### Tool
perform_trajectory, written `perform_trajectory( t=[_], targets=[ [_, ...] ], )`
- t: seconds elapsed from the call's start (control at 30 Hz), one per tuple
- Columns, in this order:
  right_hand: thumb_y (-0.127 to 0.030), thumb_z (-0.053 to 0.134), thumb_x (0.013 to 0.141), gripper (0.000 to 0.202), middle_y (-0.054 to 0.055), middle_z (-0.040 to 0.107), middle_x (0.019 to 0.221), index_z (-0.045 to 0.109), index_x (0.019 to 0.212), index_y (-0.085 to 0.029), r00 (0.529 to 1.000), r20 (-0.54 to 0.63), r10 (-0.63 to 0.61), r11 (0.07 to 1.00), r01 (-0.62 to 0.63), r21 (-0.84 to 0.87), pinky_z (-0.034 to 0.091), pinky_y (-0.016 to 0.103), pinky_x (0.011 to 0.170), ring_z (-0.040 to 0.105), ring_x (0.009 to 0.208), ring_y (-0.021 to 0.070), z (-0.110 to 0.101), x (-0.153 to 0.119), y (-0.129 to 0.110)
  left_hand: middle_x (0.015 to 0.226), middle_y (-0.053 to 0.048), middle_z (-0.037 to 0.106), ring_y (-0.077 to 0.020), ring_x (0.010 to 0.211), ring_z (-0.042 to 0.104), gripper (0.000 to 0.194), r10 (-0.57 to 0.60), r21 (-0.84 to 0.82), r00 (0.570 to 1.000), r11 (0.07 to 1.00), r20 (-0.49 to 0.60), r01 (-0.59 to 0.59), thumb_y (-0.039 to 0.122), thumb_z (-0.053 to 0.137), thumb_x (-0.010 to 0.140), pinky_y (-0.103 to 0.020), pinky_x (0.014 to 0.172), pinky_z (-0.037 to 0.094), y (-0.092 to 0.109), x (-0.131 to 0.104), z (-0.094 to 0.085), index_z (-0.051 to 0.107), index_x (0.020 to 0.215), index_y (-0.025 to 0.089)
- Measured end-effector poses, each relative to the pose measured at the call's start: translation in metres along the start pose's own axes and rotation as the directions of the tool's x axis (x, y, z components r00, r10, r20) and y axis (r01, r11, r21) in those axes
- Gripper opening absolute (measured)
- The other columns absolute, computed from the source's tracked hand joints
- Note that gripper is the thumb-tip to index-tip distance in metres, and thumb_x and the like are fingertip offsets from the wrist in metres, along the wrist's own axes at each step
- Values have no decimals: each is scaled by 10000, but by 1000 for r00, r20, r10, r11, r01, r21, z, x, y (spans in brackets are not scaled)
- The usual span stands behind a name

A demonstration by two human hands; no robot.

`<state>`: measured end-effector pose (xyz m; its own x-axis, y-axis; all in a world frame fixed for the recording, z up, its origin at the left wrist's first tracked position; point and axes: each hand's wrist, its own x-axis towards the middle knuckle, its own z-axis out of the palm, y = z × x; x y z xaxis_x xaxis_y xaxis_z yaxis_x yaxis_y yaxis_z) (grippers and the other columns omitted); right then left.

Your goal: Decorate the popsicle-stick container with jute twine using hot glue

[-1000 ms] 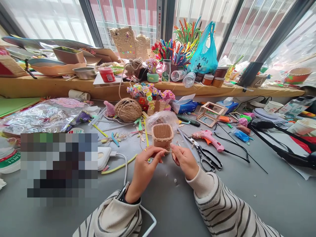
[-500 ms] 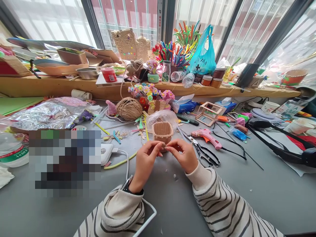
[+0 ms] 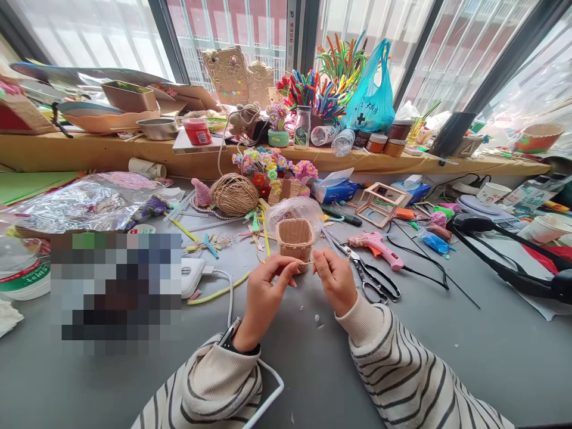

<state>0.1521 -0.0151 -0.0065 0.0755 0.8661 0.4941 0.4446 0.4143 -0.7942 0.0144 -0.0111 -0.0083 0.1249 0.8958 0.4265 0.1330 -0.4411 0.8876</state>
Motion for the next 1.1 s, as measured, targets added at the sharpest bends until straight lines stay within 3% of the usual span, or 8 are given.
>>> perform_trajectory(
  t=[0.37,0.53,0.67,0.77,0.83,0.9,1.0,1.1],
  targets=[
    [-438,411,815,503,-51,353,362,383,382,-185,988,56,146,976,-153,158,282,219,436,321,365,57,1,-1,3,679,23,582,-47,501,509,82,127,59,992,990,1,-127,183,541,774,-188,571,421,0,-3,0,619,759,164],
    [-491,453,780,535,-53,335,336,365,353,-180,975,92,203,943,-220,249,275,217,422,300,347,47,2,2,4,668,26,571,-47,497,509,82,127,51,992,991,12,-127,187,545,772,-192,578,421,0,-4,-1,624,764,167],
    [-570,326,802,599,-29,365,333,400,355,-180,974,88,208,926,-225,302,279,223,402,320,339,56,-2,2,8,662,26,559,-55,496,509,86,59,26,998,998,-26,-58,213,549,768,-197,551,417,2,-4,-1,620,750,167],
    [-552,391,788,482,-20,459,448,542,541,-167,989,6,151,961,-148,235,306,215,408,368,397,67,-10,2,8,644,31,543,-61,497,509,97,-1,2,998,1000,-69,1,239,550,767,-203,548,415,4,-4,-1,615,755,167],
    [-490,556,717,316,-12,524,588,579,726,-175,999,-27,39,989,-35,142,340,210,425,410,464,76,-15,2,7,649,30,540,-60,492,504,109,-31,-16,996,999,-83,30,252,544,771,-204,543,413,4,-4,-2,611,761,167],
    [-397,662,655,301,0,554,701,568,853,-190,993,-9,-117,992,118,50,367,211,441,434,519,85,-18,1,5,654,27,536,-62,494,501,118,-49,-30,995,998,-90,47,261,540,774,-204,538,411,4,-4,-2,609,760,167],
    [-264,658,689,226,9,573,744,557,882,-201,948,44,-314,948,316,-45,391,216,469,446,550,91,-17,1,3,657,22,538,-65,494,500,124,-63,-45,994,997,-86,59,270,540,773,-204,527,410,4,-4,-2,610,762,167],
    [-166,574,759,60,7,574,722,559,804,-203,922,47,-384,920,386,-65,398,213,484,467,567,91,-13,0,2,663,18,549,-65,494,503,126,-69,-47,995,997,-71,66,269,542,770,-203,525,412,4,-4,-2,609,754,164]
  ],
)
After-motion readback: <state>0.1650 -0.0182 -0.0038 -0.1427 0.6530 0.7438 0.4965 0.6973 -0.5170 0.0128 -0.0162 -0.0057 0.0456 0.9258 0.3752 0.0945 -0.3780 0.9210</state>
